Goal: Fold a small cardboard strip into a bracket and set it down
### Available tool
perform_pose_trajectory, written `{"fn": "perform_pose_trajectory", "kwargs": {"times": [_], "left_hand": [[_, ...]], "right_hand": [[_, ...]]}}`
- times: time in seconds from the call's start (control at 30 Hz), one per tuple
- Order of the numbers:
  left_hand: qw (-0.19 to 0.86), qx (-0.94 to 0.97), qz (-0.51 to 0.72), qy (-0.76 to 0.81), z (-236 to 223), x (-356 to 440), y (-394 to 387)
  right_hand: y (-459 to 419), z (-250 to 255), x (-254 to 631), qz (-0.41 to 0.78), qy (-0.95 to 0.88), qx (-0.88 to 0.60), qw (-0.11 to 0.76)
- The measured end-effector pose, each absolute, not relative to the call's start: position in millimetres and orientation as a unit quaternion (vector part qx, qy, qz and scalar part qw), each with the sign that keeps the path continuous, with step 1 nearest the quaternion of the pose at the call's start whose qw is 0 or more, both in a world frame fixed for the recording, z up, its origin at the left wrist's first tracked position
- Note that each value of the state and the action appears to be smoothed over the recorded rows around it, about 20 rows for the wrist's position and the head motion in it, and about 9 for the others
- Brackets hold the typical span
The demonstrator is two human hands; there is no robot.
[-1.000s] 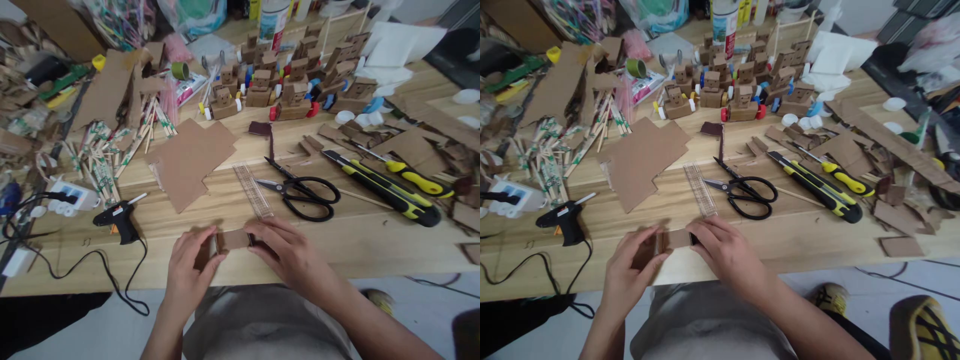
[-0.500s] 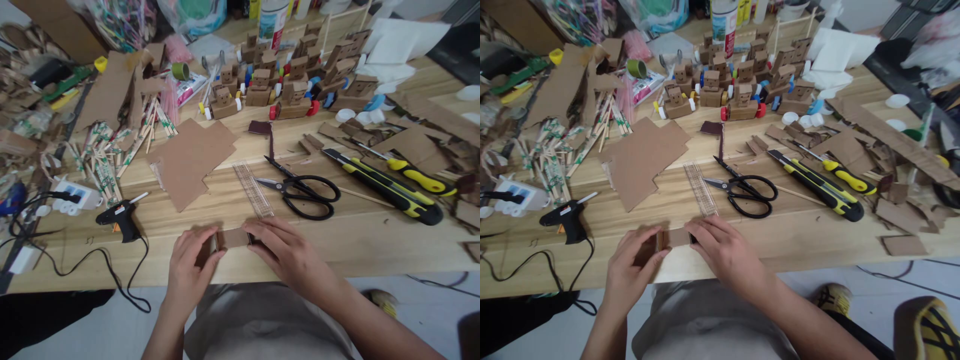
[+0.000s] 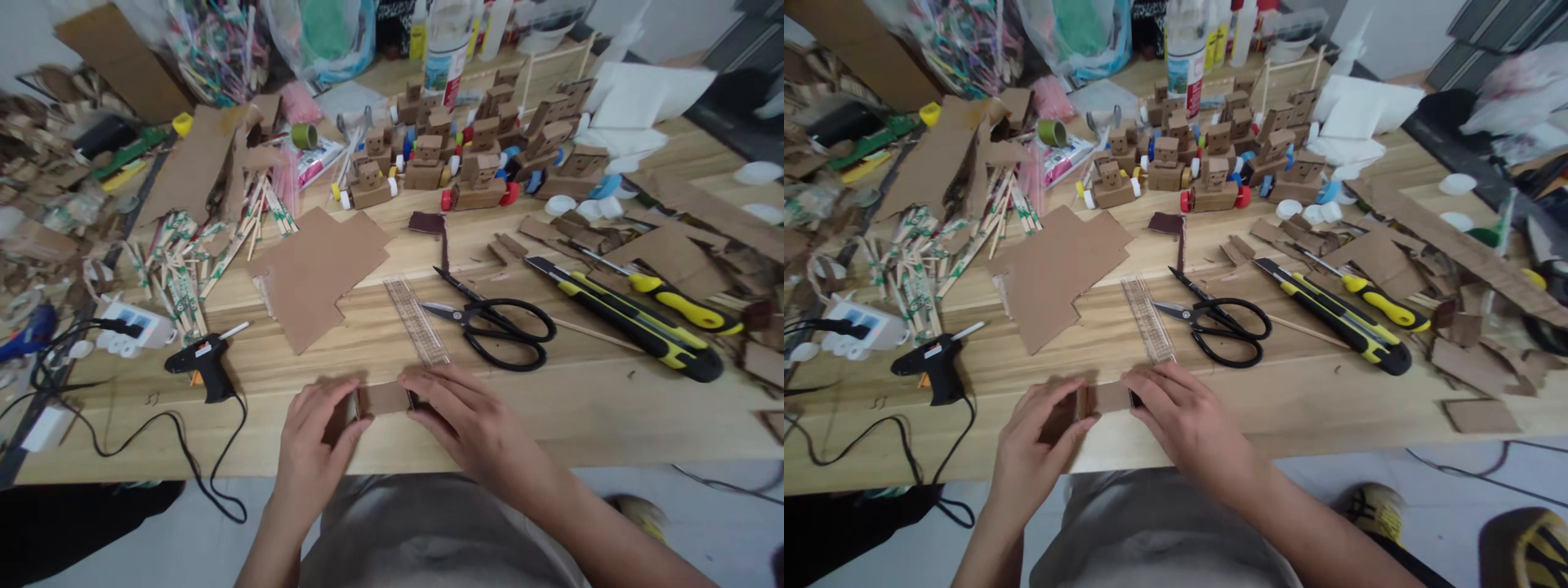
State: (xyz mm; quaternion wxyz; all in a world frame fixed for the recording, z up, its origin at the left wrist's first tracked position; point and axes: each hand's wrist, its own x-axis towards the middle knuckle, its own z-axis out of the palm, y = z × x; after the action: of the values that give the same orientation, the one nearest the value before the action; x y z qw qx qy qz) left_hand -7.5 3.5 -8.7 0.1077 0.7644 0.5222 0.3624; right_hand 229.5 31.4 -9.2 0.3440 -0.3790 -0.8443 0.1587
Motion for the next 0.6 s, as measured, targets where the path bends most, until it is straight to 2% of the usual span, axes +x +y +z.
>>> {"fn": "perform_pose_trajectory", "kwargs": {"times": [0.6], "left_hand": [[0.101,0.761,0.357,0.533,-12.6,-7.4,2.2]], "right_hand": [[32.0,-8.0,230.3,0.168,-0.846,-0.374,0.34]]}}
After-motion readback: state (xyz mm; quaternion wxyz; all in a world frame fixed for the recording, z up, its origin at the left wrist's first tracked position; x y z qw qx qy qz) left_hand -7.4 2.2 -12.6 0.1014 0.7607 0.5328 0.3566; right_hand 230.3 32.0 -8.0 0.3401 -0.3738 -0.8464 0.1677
